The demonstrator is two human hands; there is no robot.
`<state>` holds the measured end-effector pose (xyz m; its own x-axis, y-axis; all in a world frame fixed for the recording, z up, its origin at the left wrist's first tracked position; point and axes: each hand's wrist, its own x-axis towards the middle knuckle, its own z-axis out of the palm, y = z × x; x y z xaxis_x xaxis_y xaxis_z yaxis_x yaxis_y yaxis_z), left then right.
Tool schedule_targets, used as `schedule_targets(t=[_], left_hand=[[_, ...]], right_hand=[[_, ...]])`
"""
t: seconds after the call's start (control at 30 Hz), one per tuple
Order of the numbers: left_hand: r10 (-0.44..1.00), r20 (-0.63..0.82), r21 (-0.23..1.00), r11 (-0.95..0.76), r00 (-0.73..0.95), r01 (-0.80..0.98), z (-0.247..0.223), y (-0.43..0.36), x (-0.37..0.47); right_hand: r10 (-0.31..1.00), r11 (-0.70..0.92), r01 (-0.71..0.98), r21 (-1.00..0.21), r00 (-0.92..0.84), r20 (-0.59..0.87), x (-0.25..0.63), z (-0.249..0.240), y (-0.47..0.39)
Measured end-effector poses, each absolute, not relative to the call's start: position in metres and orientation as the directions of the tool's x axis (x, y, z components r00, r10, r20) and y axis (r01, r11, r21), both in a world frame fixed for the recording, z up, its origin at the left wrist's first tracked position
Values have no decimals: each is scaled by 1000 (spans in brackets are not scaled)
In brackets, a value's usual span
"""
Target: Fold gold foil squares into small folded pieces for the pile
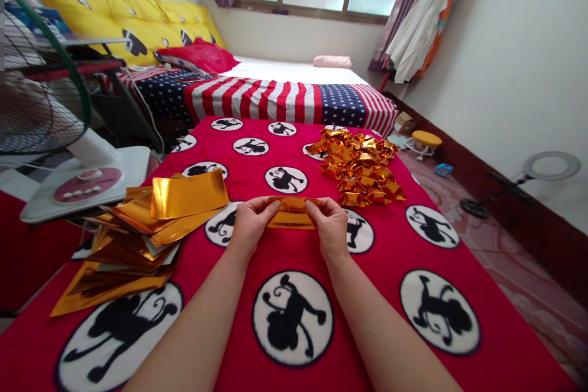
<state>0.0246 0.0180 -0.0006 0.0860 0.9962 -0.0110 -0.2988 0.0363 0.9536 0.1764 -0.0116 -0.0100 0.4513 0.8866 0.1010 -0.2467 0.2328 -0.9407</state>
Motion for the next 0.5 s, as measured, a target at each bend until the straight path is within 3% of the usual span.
schedule_targets(t=[0.5], left_hand=[[996, -22, 957, 46, 85, -288, 3, 16, 26]], right_hand=[[890, 227, -257, -939, 445, 94, 176, -10, -12]])
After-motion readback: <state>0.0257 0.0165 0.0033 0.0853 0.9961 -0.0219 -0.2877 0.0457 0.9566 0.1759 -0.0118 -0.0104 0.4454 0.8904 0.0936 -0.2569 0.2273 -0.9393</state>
